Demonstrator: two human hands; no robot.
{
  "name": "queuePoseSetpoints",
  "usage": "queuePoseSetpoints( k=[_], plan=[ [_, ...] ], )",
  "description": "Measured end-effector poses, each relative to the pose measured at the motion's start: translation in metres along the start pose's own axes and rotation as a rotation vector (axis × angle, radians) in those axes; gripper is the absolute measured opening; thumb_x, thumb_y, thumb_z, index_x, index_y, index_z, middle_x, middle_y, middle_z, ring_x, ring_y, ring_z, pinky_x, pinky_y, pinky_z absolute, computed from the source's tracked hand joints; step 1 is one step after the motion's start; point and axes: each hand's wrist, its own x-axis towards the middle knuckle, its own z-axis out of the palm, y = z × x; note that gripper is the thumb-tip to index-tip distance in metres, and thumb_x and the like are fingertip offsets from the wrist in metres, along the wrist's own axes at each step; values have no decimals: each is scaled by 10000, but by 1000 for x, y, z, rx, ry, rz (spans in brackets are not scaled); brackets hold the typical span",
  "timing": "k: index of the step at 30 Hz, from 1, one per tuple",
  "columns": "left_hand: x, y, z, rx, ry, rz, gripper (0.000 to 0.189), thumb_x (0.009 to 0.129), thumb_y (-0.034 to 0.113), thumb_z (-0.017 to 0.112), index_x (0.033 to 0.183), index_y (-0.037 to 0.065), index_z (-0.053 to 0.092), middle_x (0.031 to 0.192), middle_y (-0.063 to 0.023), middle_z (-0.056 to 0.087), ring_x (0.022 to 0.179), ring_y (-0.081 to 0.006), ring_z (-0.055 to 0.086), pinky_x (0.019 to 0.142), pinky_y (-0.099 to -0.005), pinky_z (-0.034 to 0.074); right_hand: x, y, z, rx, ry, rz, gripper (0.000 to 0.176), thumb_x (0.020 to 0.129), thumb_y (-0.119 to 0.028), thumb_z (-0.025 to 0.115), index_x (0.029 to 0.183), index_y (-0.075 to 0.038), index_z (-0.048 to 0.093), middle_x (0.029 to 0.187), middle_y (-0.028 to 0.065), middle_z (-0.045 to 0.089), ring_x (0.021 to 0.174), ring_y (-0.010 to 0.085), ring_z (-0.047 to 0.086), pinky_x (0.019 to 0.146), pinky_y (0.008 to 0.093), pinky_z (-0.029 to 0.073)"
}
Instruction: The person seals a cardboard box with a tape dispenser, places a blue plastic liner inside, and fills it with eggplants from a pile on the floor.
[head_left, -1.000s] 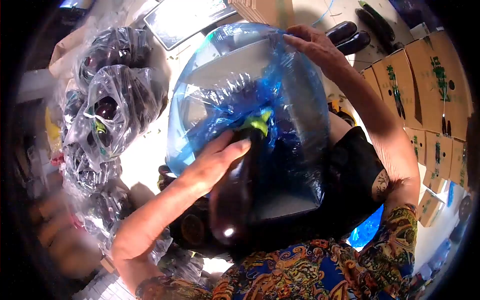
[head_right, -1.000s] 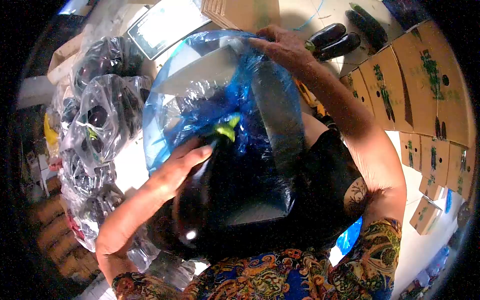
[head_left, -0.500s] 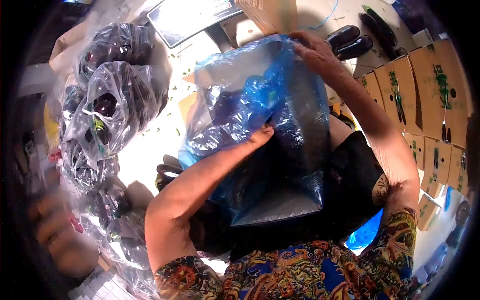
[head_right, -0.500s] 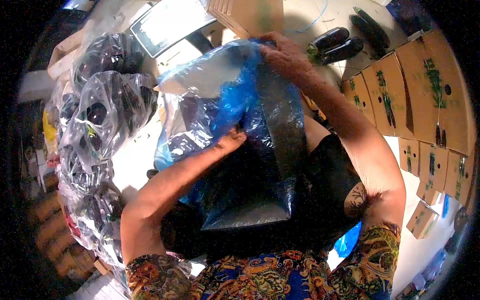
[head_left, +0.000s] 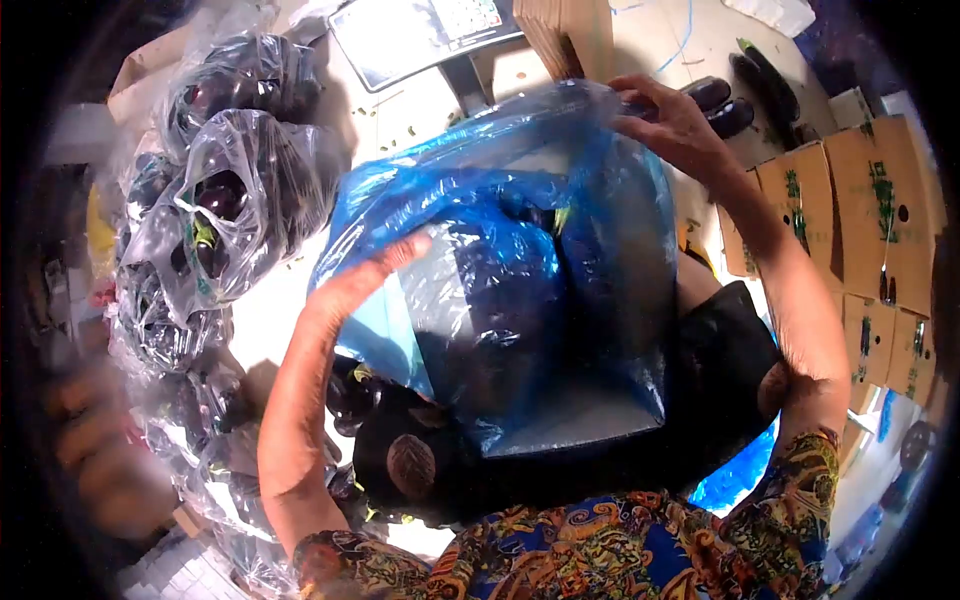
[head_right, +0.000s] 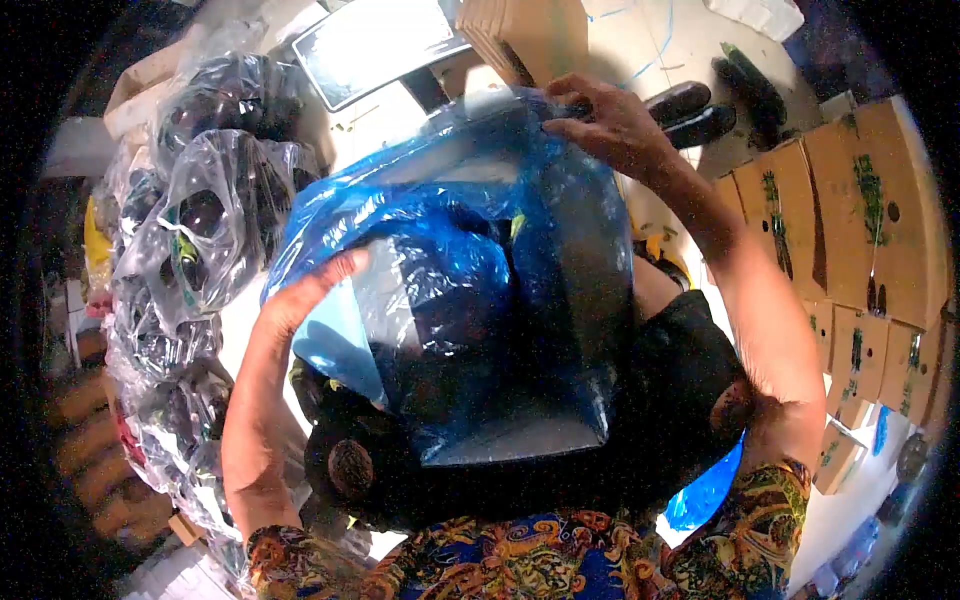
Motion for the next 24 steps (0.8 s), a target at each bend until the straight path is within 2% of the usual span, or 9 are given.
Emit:
queuePoseSetpoints(
  k=[4, 5, 8, 9, 12, 13, 17, 20, 24],
  plan=[
    [15, -14, -22, -383, -75, -103, 523, 888, 322, 630, 1302, 29, 505, 1231, -111, 600, 1171, -232, 542, 1027, -377, 384, 13, -17, -9, -81, 32, 19, 308, 891, -212, 597, 1130, -19, 612, 1013, 143, 659, 899, 205, 625, 819, 319, 498],
    [27, -26, -26, -553, -112, 52, 474, 941, 351, 531, 1275, 16, 519, 1208, -125, 611, 1144, -242, 565, 994, -396, 422, 16, -16, -5, 161, 96, 132, 315, 900, -233, 561, 1115, -12, 620, 1003, 117, 657, 901, 199, 611, 844, 324, 480],
    [58, -41, -28, -879, -264, -150, 397, 975, 351, 475, 1103, -9, 580, 969, -149, 677, 920, -272, 660, 857, -413, 522, 30, -31, 1, 360, 40, 241, 324, 891, -262, 559, 1082, -12, 632, 977, 92, 649, 889, 193, 593, 835, 327, 471],
    [66, -41, -19, -875, -215, -205, 414, 971, 398, 482, 997, -1, 589, 797, -90, 657, 719, -191, 645, 730, -332, 540, 37, -17, -2, 400, -31, 240, 339, 882, -308, 577, 1043, -17, 643, 957, 93, 641, 870, 195, 587, 822, 324, 471],
    [100, -100, -24, -906, -286, -335, 465, 946, 458, 526, 1016, 4, 594, 740, -7, 581, 571, -88, 499, 563, -240, 432, 59, 6, 8, 154, -49, 305, 209, 915, -252, 568, 922, -54, 636, 753, -14, 550, 691, 116, 509, 653, 251, 429],
    [91, -98, -12, -878, -226, -253, 472, 931, 484, 541, 1005, 22, 602, 699, 32, 509, 513, -42, 379, 481, -215, 328, 67, 36, 12, -10, -167, 115, 213, 906, -241, 575, 912, -37, 636, 767, 6, 572, 713, 138, 530, 677, 270, 446],
    [62, -148, 0, -1402, -274, -99, 526, 944, 544, 451, 1027, 40, 578, 737, 39, 492, 508, -51, 384, 474, -215, 389, 58, 107, 40, 61, -120, 176, 264, 878, -219, 600, 938, 31, 663, 925, 110, 677, 869, 192, 607, 815, 324, 473],
    [45, -183, 15, -1398, -394, -142, 483, 954, 525, 440, 1030, 72, 589, 701, 39, 475, 488, -68, 369, 461, -228, 400, 59, 64, 34, -75, -122, 167, 282, 885, -233, 599, 950, 33, 666, 919, 115, 681, 858, 190, 613, 814, 316, 481],
    [41, -108, 49, -1270, 284, -436, 416, 948, 444, 522, 1084, 61, 609, 719, 10, 567, 611, -93, 514, 588, -246, 460, 72, 80, 38, -327, -93, 211, 308, 895, -248, 589, 965, 46, 648, 915, 140, 680, 813, 203, 630, 793, 313, 492]
  ],
)
